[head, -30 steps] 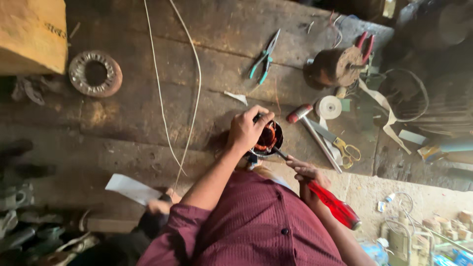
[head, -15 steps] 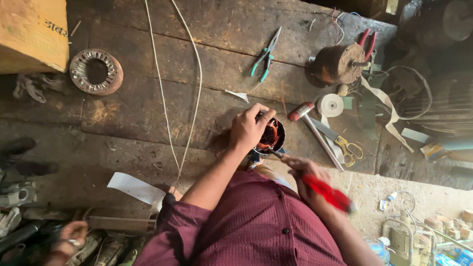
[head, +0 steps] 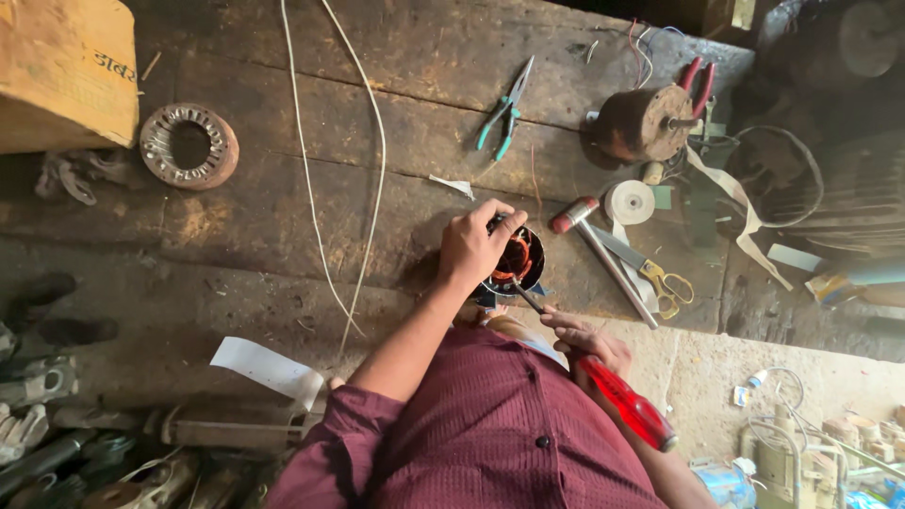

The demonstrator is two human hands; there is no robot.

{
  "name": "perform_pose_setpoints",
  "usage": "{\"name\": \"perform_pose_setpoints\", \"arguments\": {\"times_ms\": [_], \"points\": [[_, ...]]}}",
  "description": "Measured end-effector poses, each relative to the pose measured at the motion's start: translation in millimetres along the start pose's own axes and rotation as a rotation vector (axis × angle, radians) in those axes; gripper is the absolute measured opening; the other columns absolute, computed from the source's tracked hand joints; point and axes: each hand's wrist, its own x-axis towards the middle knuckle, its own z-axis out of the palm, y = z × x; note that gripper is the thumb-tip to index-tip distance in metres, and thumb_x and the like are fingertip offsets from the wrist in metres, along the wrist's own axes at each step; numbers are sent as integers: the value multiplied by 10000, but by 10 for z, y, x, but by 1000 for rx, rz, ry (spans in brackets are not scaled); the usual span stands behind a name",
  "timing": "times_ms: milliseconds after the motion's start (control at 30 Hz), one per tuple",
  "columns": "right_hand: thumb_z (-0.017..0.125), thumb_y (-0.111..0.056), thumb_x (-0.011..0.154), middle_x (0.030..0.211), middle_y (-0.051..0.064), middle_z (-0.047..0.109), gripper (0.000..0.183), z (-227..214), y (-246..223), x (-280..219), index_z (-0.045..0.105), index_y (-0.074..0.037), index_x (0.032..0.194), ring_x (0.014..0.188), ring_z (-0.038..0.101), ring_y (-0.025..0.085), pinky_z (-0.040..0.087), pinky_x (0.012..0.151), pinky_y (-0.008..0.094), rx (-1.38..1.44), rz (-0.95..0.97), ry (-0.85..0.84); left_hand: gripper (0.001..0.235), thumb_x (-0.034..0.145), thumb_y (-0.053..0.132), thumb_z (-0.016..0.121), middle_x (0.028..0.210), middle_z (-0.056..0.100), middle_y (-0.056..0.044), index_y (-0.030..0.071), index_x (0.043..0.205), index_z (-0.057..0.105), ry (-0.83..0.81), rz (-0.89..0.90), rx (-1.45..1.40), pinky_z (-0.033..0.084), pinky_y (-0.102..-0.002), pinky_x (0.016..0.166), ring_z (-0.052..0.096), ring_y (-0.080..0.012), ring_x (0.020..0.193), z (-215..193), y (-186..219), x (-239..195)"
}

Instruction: The person works on a small electrical motor stator on a wooden workbench. They insert and adjust copper windings, use a hammer to tap the stator, and cut and place green insulating tape into the slots. The person also handles a fan housing and various tools on the bench.

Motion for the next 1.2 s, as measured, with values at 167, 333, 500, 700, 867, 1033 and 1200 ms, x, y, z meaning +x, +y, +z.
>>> {"name": "perform_pose_setpoints", "arguments": {"times_ms": [167,333,500,700,867,1033,1200], "points": [[610,54,950,1154,149,748,147,-147,-149,296,575,-26,1069,1056,764,243,651,806,309,-93,70,-189,385,949,520,659,775,734,-165,142,960,728,-46,19,44,549,-492,641,719,-396,756,0,-20,22],[632,42,928,1122,121,776,125,-186,-122,441,613,-35,1025,946,779,232,634,777,334,-258,200,-266,399,961,533,636,790,734,-159,146,983,730,-70,13,-10,553,-478,647,724,-388,773,-25,-28,-19],[603,4,999,1162,99,740,74,-148,-34,202,583,-61,1029,1135,741,276,636,890,320,-43,-58,-78,397,941,540,634,822,763,-116,157,968,738,-135,50,-7,561,-454,657,746,-350,777,-43,-15,72],[666,-43,952,1113,112,764,110,-230,-30,291,610,-28,1046,970,773,227,622,802,319,-226,136,-177,402,946,539,640,856,765,-126,150,956,739,-180,76,-28,568,-450,712,747,-353,830,-11,-8,156],[633,-35,987,984,96,777,104,-140,-109,719,685,-63,1072,878,757,266,588,754,379,-268,119,-273,396,940,533,651,867,764,-133,148,957,742,-165,63,-12,566,-452,728,744,-362,852,-11,47,145],[684,-141,965,908,100,766,99,9,-107,1076,691,-74,1037,801,766,268,589,669,377,-276,199,-274,372,935,509,660,863,765,-131,152,970,759,-213,9,-5,562,-446,717,744,-352,842,-14,13,141],[718,-184,962,856,112,759,147,-10,-70,1214,679,-59,1028,778,771,268,581,663,383,-280,413,-349,408,932,541,641,871,781,-98,158,1012,759,-247,0,-62,578,-422,728,769,-309,850,-10,-41,172]]}}
